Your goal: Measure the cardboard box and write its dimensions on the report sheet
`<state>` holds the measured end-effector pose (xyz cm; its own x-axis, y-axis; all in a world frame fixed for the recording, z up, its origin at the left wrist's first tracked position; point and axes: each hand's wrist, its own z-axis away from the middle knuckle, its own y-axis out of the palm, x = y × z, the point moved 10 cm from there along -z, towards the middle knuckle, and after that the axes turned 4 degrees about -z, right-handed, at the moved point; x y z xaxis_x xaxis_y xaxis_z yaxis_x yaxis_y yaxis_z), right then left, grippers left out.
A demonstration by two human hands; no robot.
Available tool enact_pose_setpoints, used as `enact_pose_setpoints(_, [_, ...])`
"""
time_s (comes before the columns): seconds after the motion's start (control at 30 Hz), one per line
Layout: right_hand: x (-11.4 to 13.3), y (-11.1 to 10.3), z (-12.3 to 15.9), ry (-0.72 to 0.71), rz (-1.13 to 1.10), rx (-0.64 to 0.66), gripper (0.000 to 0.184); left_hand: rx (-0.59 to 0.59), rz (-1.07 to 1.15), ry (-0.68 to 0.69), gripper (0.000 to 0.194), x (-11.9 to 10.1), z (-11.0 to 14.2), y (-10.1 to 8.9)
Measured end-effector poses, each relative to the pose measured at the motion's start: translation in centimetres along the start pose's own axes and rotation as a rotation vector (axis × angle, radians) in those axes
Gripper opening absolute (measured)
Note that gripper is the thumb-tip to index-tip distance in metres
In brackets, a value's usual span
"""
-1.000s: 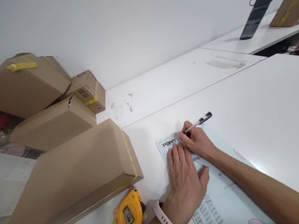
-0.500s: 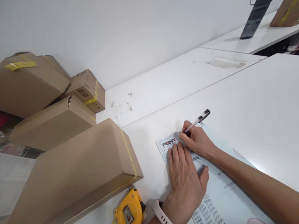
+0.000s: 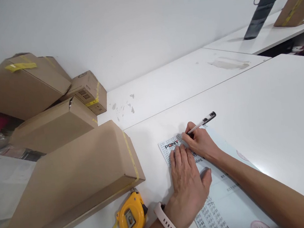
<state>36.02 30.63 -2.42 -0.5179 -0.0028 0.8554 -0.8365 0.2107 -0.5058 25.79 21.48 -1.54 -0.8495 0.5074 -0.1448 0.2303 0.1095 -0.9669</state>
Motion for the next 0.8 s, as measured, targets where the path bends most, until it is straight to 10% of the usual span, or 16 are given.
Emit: enact_pose_setpoints(0.8, [-0.1, -0.02, -0.15, -0.002, 0.043, 0.0, 0.018, 0.022, 0.088, -0.014, 0.073, 0.06, -0.16, 0.39])
